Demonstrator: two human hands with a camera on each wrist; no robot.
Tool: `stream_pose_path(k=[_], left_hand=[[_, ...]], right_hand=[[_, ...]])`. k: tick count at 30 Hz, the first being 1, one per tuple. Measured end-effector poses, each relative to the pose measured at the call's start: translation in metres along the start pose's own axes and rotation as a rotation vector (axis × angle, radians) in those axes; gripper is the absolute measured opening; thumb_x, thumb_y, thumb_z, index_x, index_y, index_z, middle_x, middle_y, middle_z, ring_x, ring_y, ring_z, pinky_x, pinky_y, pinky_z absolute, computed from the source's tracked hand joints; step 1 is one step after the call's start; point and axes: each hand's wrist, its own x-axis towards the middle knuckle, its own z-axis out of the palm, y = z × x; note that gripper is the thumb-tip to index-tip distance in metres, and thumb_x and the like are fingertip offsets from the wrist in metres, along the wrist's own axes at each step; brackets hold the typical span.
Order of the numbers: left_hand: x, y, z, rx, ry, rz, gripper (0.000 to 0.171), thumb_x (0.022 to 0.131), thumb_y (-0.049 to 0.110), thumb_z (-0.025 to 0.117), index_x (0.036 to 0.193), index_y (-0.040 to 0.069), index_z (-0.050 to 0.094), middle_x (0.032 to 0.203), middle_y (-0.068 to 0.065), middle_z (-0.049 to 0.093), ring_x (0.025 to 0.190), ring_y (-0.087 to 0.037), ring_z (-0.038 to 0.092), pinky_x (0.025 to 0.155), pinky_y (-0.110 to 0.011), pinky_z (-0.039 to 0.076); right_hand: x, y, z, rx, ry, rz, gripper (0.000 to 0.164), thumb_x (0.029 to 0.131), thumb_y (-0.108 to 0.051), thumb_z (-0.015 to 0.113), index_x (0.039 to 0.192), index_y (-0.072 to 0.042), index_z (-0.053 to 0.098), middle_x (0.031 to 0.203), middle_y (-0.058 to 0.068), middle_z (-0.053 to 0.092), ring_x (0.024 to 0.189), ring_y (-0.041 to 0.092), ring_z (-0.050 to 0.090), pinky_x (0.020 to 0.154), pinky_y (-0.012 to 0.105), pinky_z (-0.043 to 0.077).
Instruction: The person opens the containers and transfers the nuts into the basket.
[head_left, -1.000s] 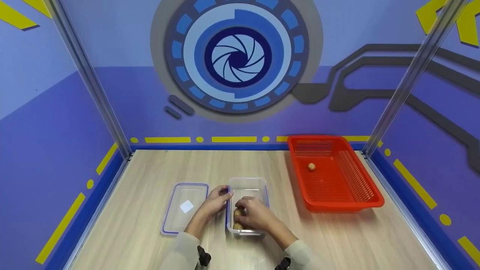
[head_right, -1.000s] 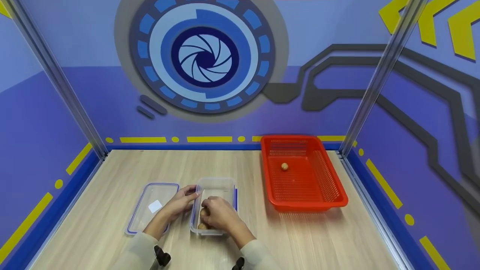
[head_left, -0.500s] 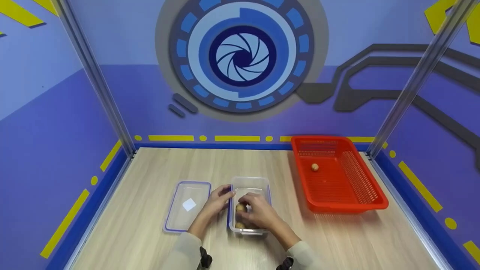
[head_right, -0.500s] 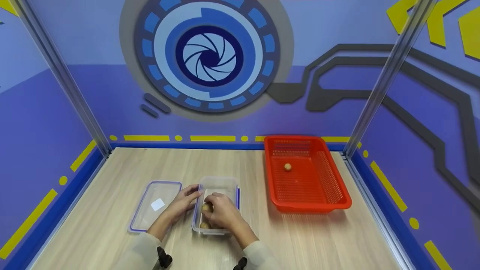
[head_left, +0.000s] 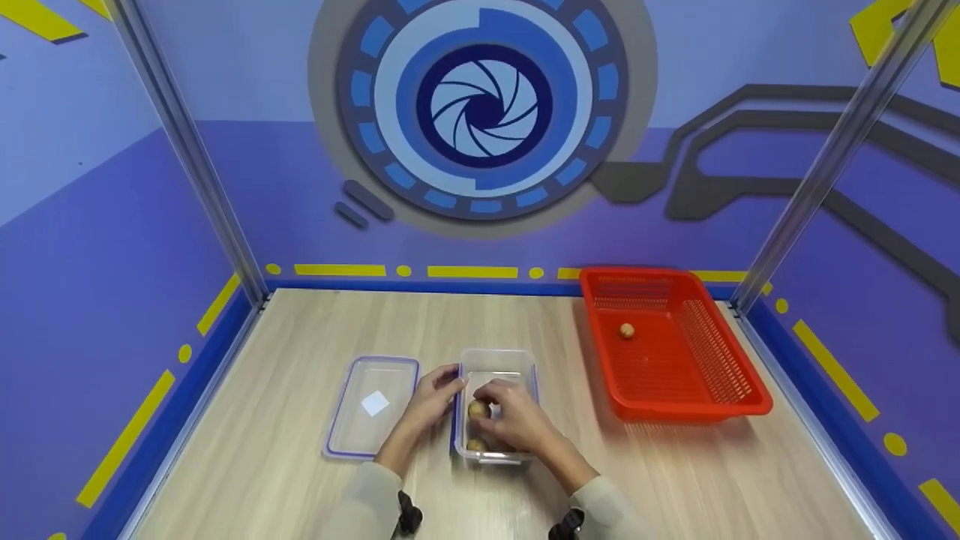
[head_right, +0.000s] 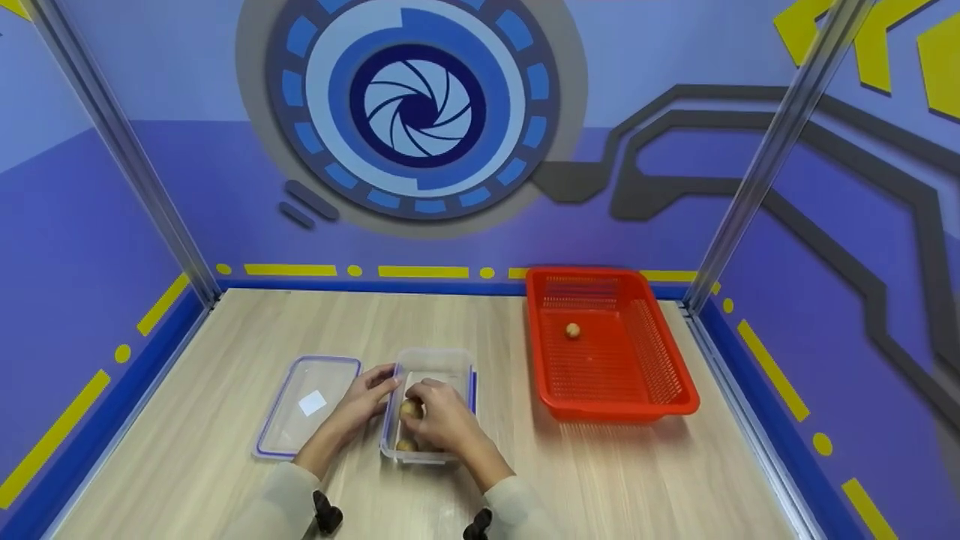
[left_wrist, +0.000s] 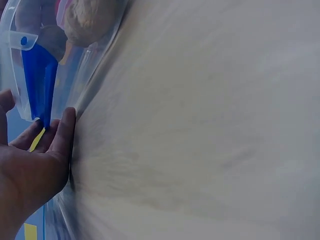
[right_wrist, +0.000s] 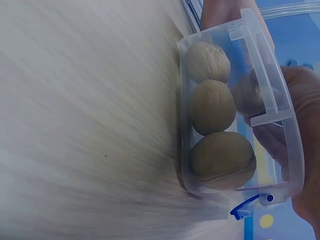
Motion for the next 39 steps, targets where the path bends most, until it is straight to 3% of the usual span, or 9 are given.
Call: stream_pose_path(k=[6, 10, 14, 22, 28, 32, 39], left_hand=[[0.001, -0.001, 0.001, 0.040, 0.021, 0.064, 0.047, 0.106, 0.010, 0.063, 0.142, -0.017, 0.051, 0.134, -0.033, 0.063, 0.115, -0.024, 0.063, 0.094, -0.032, 0.055], [-0.006, 0.012, 0.003, 0.028, 0.028, 0.069, 0.045, 0.104, 0.006, 0.063, 0.140, -0.020, 0.051, 0.135, -0.038, 0.060, 0.119, -0.031, 0.063, 0.097, -0.037, 0.055], [-0.009, 0.021, 0.004, 0.010, 0.025, 0.055, 0.046, 0.104, 0.006, 0.064, 0.140, -0.019, 0.051, 0.134, -0.037, 0.061, 0.115, -0.028, 0.064, 0.097, -0.042, 0.055], [0.000, -0.001, 0.003, -0.031, 0.009, 0.032, 0.049, 0.105, 0.009, 0.065, 0.143, -0.017, 0.050, 0.137, -0.035, 0.060, 0.110, -0.017, 0.062, 0.087, -0.026, 0.055], [0.001, 0.001, 0.000, -0.026, -0.003, 0.031, 0.051, 0.105, 0.012, 0.067, 0.144, -0.015, 0.050, 0.138, -0.034, 0.060, 0.113, -0.020, 0.063, 0.089, -0.031, 0.056], [0.001, 0.001, -0.001, -0.026, -0.002, 0.018, 0.052, 0.105, 0.015, 0.068, 0.144, -0.014, 0.050, 0.137, -0.031, 0.062, 0.108, -0.015, 0.063, 0.083, -0.027, 0.055], [0.000, -0.003, -0.001, -0.036, 0.003, 0.019, 0.052, 0.105, 0.014, 0.068, 0.144, -0.015, 0.050, 0.137, -0.030, 0.062, 0.109, -0.016, 0.064, 0.084, -0.025, 0.056]], right_hand=[[0.002, -0.001, -0.001, 0.000, 0.007, -0.012, 0.027, 0.086, -0.012, 0.087, 0.108, -0.004, 0.075, 0.103, 0.005, 0.075, 0.093, 0.016, 0.071, 0.084, 0.031, 0.062], [0.002, -0.001, -0.001, -0.001, 0.022, -0.040, 0.027, 0.086, -0.013, 0.088, 0.108, -0.003, 0.075, 0.103, 0.005, 0.074, 0.093, 0.016, 0.071, 0.084, 0.031, 0.062], [0.002, 0.000, -0.001, -0.006, 0.052, -0.070, 0.025, 0.086, -0.012, 0.088, 0.106, -0.002, 0.075, 0.102, 0.006, 0.074, 0.092, 0.017, 0.071, 0.083, 0.031, 0.062], [0.002, 0.002, -0.003, 0.039, 0.076, -0.068, 0.023, 0.087, -0.010, 0.087, 0.105, -0.002, 0.076, 0.100, 0.006, 0.075, 0.090, 0.019, 0.072, 0.080, 0.032, 0.063], [0.005, 0.000, -0.011, 0.116, 0.094, 0.014, 0.024, 0.090, -0.017, 0.086, 0.108, -0.005, 0.076, 0.103, 0.004, 0.076, 0.092, 0.020, 0.072, 0.078, 0.040, 0.064], [0.010, -0.003, -0.021, 0.152, 0.087, 0.060, 0.026, 0.092, -0.022, 0.086, 0.111, -0.007, 0.076, 0.106, 0.002, 0.075, 0.095, 0.019, 0.072, 0.080, 0.044, 0.065], [0.020, -0.003, -0.051, 0.209, 0.076, 0.047, 0.027, 0.094, -0.018, 0.084, 0.115, -0.005, 0.075, 0.109, 0.000, 0.074, 0.101, 0.018, 0.070, 0.092, 0.044, 0.062]])
